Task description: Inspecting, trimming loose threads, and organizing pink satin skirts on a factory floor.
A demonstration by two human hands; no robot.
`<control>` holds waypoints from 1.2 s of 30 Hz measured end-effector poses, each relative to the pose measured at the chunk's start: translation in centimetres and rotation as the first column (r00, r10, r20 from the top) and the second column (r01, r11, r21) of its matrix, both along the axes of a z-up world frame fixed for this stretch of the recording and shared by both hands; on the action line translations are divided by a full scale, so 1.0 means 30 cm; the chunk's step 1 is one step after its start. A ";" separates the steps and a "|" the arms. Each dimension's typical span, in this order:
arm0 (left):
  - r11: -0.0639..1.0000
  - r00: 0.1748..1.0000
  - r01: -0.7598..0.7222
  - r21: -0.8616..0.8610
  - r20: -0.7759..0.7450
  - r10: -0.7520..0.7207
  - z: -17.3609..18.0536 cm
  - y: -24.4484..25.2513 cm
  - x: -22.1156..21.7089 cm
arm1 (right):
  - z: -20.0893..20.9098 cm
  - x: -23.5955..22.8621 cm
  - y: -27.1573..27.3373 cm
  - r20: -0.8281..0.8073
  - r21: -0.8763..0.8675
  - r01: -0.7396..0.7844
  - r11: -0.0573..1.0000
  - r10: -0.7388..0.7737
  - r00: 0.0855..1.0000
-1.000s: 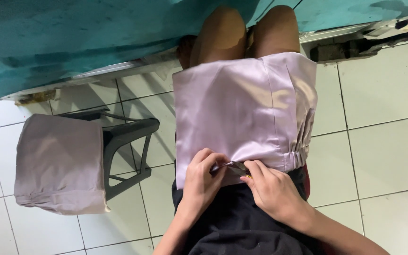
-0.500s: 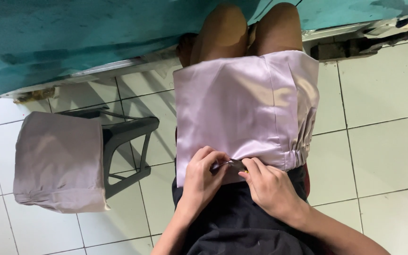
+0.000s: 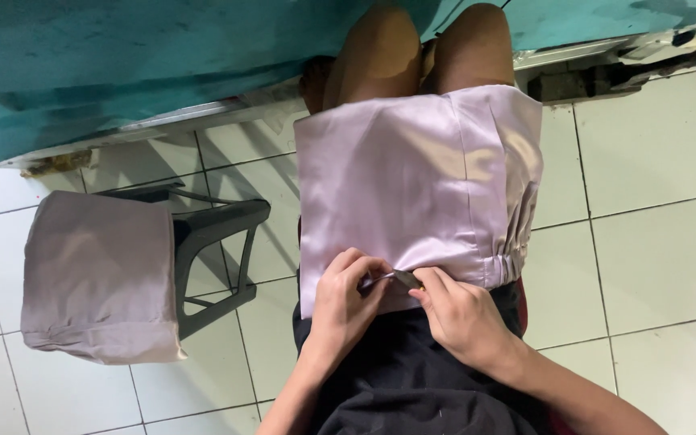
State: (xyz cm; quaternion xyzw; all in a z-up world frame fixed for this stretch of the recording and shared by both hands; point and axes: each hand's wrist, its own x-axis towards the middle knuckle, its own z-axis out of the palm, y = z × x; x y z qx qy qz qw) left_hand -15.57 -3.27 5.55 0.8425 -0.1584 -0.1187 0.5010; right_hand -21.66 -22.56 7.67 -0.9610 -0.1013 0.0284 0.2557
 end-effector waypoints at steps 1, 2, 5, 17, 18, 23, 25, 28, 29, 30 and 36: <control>1.000 1.000 -0.007 -0.002 -0.003 0.007 0.001 -0.001 -0.002 | 0.002 -0.001 0.000 -0.026 0.009 -0.001 1.000 0.001 1.000; 1.000 1.000 -0.007 -0.002 -0.002 0.007 -0.001 -0.002 -0.003 | 0.004 0.000 0.002 -0.025 0.009 -0.002 1.000 0.002 1.000; 1.000 1.000 -0.024 0.004 0.005 0.024 -0.004 -0.003 -0.003 | 0.003 0.000 0.007 -0.043 0.010 -0.010 1.000 0.010 0.999; 1.000 1.000 0.010 0.002 -0.002 -0.010 -0.006 0.005 0.004 | -0.007 0.002 0.017 0.013 0.019 0.023 1.000 -0.023 1.000; 1.000 1.000 0.012 0.003 -0.011 -0.012 -0.001 0.007 0.005 | -0.011 -0.002 0.014 -0.035 0.062 0.047 0.997 -0.045 0.998; 1.000 0.999 0.013 0.012 -0.047 -0.012 0.027 0.011 0.010 | -0.008 -0.006 -0.061 -0.215 0.283 0.161 0.946 -0.101 0.971; 0.999 0.999 0.035 0.026 -0.031 -0.034 0.052 0.010 0.019 | -0.030 -0.017 -0.146 -0.373 0.404 0.268 0.875 -0.110 0.921; 0.991 0.993 0.111 -0.077 0.038 -0.108 0.102 0.047 0.027 | 0.070 0.027 -0.309 -0.570 0.438 0.460 0.772 -0.158 0.807; 0.988 0.992 0.126 -0.087 0.038 -0.123 0.104 0.070 0.022 | 0.082 0.020 -0.367 -0.569 0.431 0.473 0.769 -0.175 0.804; 0.976 0.973 0.216 -0.007 0.083 -0.215 0.104 0.093 0.018 | 0.096 0.011 -0.425 -0.505 0.408 0.425 0.808 -0.188 0.843; 0.907 0.931 0.311 0.282 0.101 -0.351 0.057 0.187 -0.031 | 0.026 -0.077 -0.612 -0.388 0.134 0.292 0.947 -0.221 0.895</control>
